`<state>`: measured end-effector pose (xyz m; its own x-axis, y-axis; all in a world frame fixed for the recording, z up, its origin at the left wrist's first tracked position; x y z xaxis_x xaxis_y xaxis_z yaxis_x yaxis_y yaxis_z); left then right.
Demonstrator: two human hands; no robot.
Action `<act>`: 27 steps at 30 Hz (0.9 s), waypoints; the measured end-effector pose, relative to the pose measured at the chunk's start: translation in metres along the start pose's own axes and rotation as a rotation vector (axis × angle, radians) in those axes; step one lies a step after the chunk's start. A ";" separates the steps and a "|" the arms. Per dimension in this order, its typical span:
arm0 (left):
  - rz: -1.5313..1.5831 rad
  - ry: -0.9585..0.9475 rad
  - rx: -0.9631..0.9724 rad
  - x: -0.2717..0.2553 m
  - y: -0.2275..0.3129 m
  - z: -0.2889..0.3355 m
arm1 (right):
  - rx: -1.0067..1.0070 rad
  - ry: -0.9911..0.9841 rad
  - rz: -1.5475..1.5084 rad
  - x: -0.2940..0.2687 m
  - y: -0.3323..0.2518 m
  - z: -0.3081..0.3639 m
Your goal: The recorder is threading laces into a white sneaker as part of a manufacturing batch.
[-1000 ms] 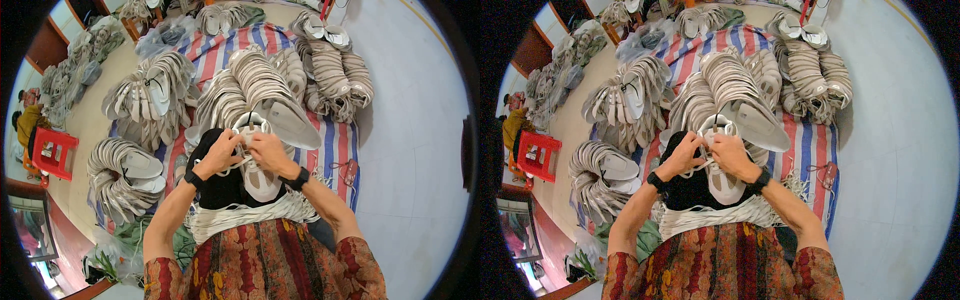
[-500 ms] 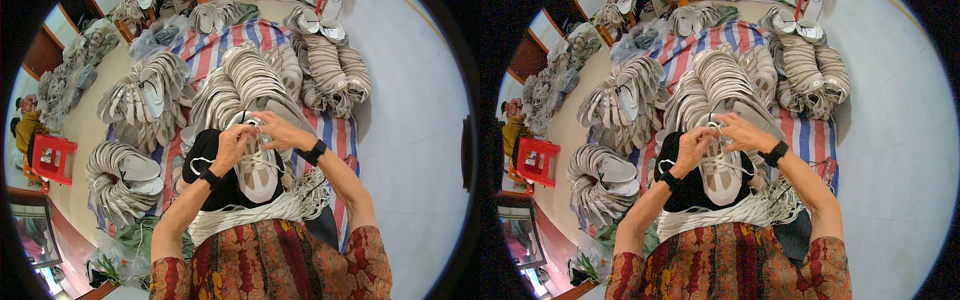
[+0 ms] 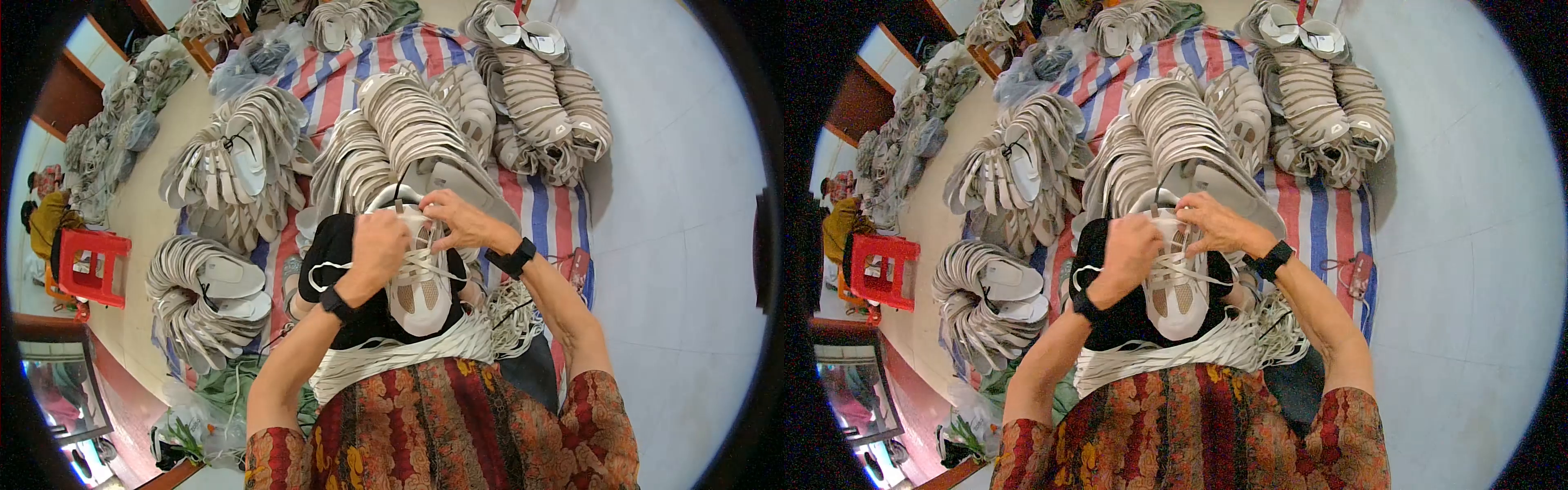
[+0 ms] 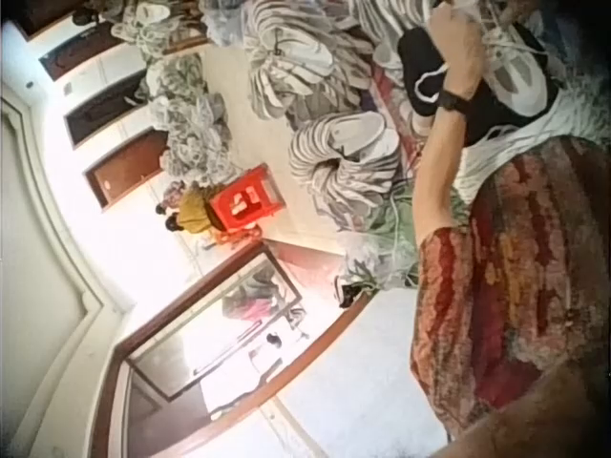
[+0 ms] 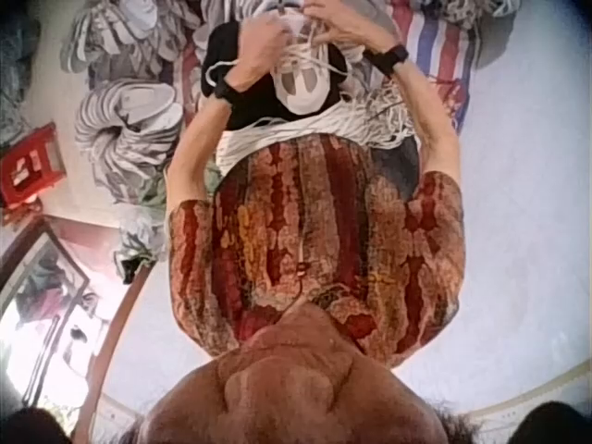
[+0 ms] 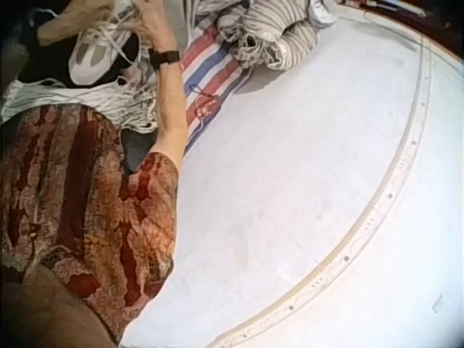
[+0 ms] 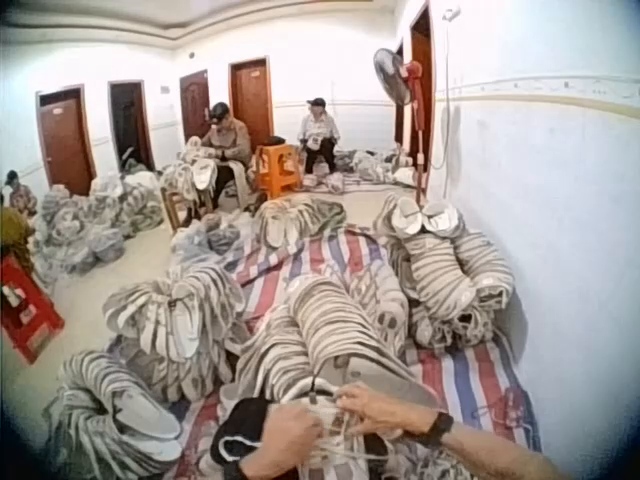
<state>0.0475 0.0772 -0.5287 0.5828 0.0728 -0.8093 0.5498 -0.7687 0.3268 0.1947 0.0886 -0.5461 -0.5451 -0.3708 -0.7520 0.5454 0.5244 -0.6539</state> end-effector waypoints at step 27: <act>0.484 -0.184 -0.328 0.006 -0.055 -0.002 | 0.218 0.499 0.077 0.020 -0.066 0.009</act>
<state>0.0220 0.1216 -0.5504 0.7158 -0.3694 -0.5925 0.4206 -0.4493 0.7882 0.1535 0.0394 -0.5183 -0.7056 0.0988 -0.7017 0.6857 0.3448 -0.6410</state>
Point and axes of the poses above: each hand's wrist, its own z-axis away from the middle knuckle, its own x-axis out of the palm, y = z × x, the point moved 5 cm from there along -z, towards the middle knuckle, and after that the axes turned 1 degree about x, right-handed, at the moved point
